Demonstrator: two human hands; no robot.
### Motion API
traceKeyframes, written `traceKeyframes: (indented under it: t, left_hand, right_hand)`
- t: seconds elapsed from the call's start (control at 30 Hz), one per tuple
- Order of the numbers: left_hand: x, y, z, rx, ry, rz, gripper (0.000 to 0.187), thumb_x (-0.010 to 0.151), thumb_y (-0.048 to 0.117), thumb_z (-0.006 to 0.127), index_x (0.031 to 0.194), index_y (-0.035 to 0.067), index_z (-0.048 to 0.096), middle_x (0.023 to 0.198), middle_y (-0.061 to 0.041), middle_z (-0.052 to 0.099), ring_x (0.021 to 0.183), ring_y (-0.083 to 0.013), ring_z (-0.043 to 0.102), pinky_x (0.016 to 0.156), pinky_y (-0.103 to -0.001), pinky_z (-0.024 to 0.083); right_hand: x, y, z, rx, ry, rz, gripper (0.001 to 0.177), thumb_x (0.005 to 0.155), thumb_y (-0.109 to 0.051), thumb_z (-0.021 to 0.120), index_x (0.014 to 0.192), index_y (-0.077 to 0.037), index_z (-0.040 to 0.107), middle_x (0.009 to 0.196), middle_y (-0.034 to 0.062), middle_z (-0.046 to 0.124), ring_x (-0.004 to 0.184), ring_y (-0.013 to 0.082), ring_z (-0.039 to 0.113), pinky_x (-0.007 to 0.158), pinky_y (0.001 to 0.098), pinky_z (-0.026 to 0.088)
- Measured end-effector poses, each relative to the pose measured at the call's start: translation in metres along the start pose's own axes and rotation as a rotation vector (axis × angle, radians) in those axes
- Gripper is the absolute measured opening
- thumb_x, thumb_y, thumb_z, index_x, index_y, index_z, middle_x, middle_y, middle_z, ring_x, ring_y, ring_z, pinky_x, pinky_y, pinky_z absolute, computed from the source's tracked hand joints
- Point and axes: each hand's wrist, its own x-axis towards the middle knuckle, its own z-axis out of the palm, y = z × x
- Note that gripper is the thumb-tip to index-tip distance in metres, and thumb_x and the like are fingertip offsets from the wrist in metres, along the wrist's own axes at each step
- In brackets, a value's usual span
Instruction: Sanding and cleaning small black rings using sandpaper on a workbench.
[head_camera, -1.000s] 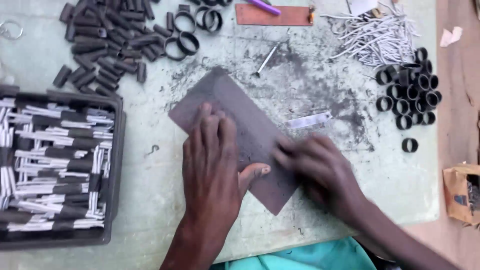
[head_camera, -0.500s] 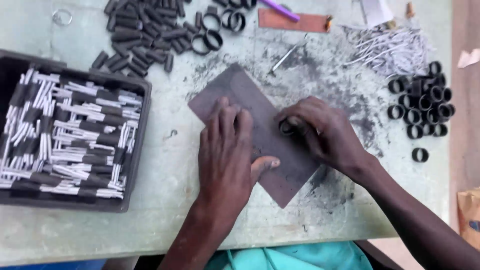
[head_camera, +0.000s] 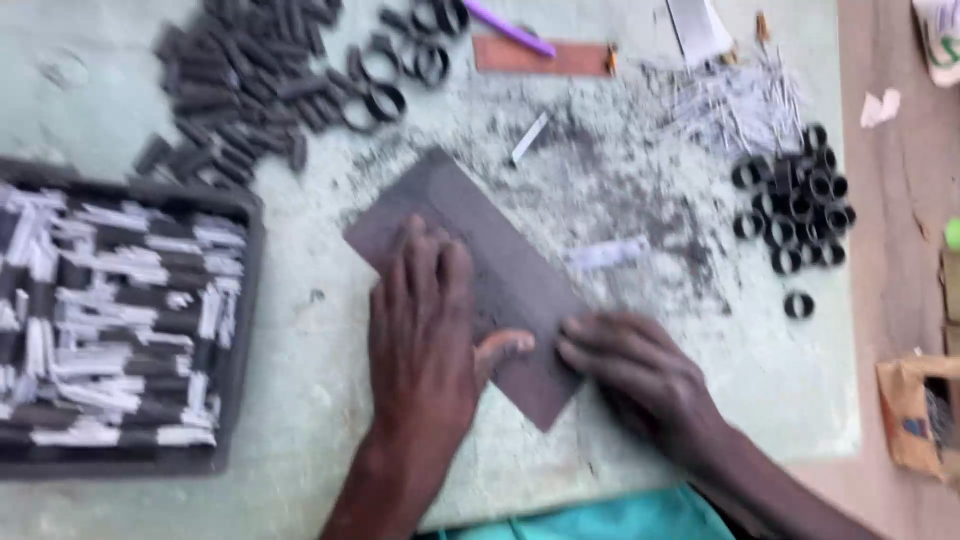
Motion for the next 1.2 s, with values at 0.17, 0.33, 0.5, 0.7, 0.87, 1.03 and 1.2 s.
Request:
traceKeyframes:
  t: [0.17, 0.33, 0.5, 0.7, 0.87, 1.03, 1.2]
  left_hand:
    - [-0.002, 0.004, -0.004, -0.034, -0.036, 0.016, 0.1, 0.063, 0.075, 0.083, 0.133, 0.01, 0.051, 0.147, -0.016, 0.052, 0.151, -0.0346, 0.037, 0.102, -0.047, 0.045]
    - [0.002, 0.003, -0.014, -0.176, -0.004, 0.029, 0.096, 0.064, 0.062, 0.091, 0.128, 0.006, 0.048, 0.14, -0.015, 0.052, 0.152, -0.0365, 0.037, 0.105, -0.045, 0.044]
    - [0.003, 0.007, -0.009, -0.118, -0.024, -0.006, 0.102, 0.053, 0.069, 0.092, 0.126, 0.01, 0.051, 0.138, -0.01, 0.055, 0.153, -0.0329, 0.038, 0.102, -0.041, 0.046]
    - [-0.001, 0.008, -0.01, -0.104, -0.01, -0.005, 0.1, 0.061, 0.066, 0.088, 0.131, 0.006, 0.05, 0.154, -0.024, 0.047, 0.147, -0.0375, 0.041, 0.108, -0.043, 0.041]
    - [0.006, 0.004, -0.014, -0.149, -0.016, 0.022, 0.099, 0.064, 0.065, 0.088, 0.133, 0.006, 0.047, 0.137, -0.012, 0.053, 0.152, -0.0347, 0.037, 0.107, -0.041, 0.043]
    - [-0.004, 0.007, -0.002, -0.124, -0.055, 0.021, 0.098, 0.067, 0.068, 0.081, 0.135, 0.005, 0.05, 0.146, -0.017, 0.052, 0.152, -0.0363, 0.036, 0.107, -0.044, 0.041]
    - [0.003, 0.001, -0.013, -0.139, -0.027, -0.007, 0.098, 0.061, 0.065, 0.09, 0.129, 0.008, 0.05, 0.151, -0.018, 0.049, 0.149, -0.0335, 0.039, 0.106, -0.042, 0.041]
  right_hand:
    - [0.095, 0.036, 0.024, -0.03, 0.009, -0.098, 0.034, 0.107, -0.012, 0.045, 0.134, -0.008, 0.066, 0.133, 0.0153, 0.068, 0.118, 0.0332, 0.066, 0.102, 0.0456, 0.046]
    - [0.131, 0.036, 0.019, 0.021, 0.137, -0.189, 0.021, 0.108, -0.017, 0.06, 0.116, -0.006, 0.076, 0.121, 0.0124, 0.076, 0.107, 0.0288, 0.072, 0.092, 0.0395, 0.055]
    - [0.015, 0.01, -0.012, -0.004, 0.003, 0.155, 0.03, 0.102, -0.022, 0.049, 0.113, -0.013, 0.075, 0.128, 0.0075, 0.073, 0.111, 0.0263, 0.069, 0.096, 0.0375, 0.054]
    - [0.172, 0.042, 0.039, 0.081, 0.141, -0.253, 0.019, 0.108, -0.011, 0.059, 0.092, -0.005, 0.067, 0.116, 0.0174, 0.074, 0.097, 0.0308, 0.062, 0.088, 0.0418, 0.045]
    - [0.051, 0.003, 0.004, 0.105, 0.025, 0.083, 0.035, 0.107, -0.026, 0.042, 0.121, -0.006, 0.068, 0.126, 0.0133, 0.064, 0.11, 0.0291, 0.063, 0.096, 0.0423, 0.049]
    - [0.066, 0.022, 0.018, -0.05, -0.078, 0.016, 0.032, 0.106, -0.019, 0.046, 0.132, -0.012, 0.063, 0.14, 0.0214, 0.064, 0.111, 0.0346, 0.067, 0.092, 0.0437, 0.046]
    - [0.14, 0.024, 0.028, -0.042, 0.05, -0.172, 0.029, 0.108, -0.006, 0.05, 0.13, 0.002, 0.066, 0.127, 0.0222, 0.067, 0.104, 0.0369, 0.055, 0.09, 0.0471, 0.046]
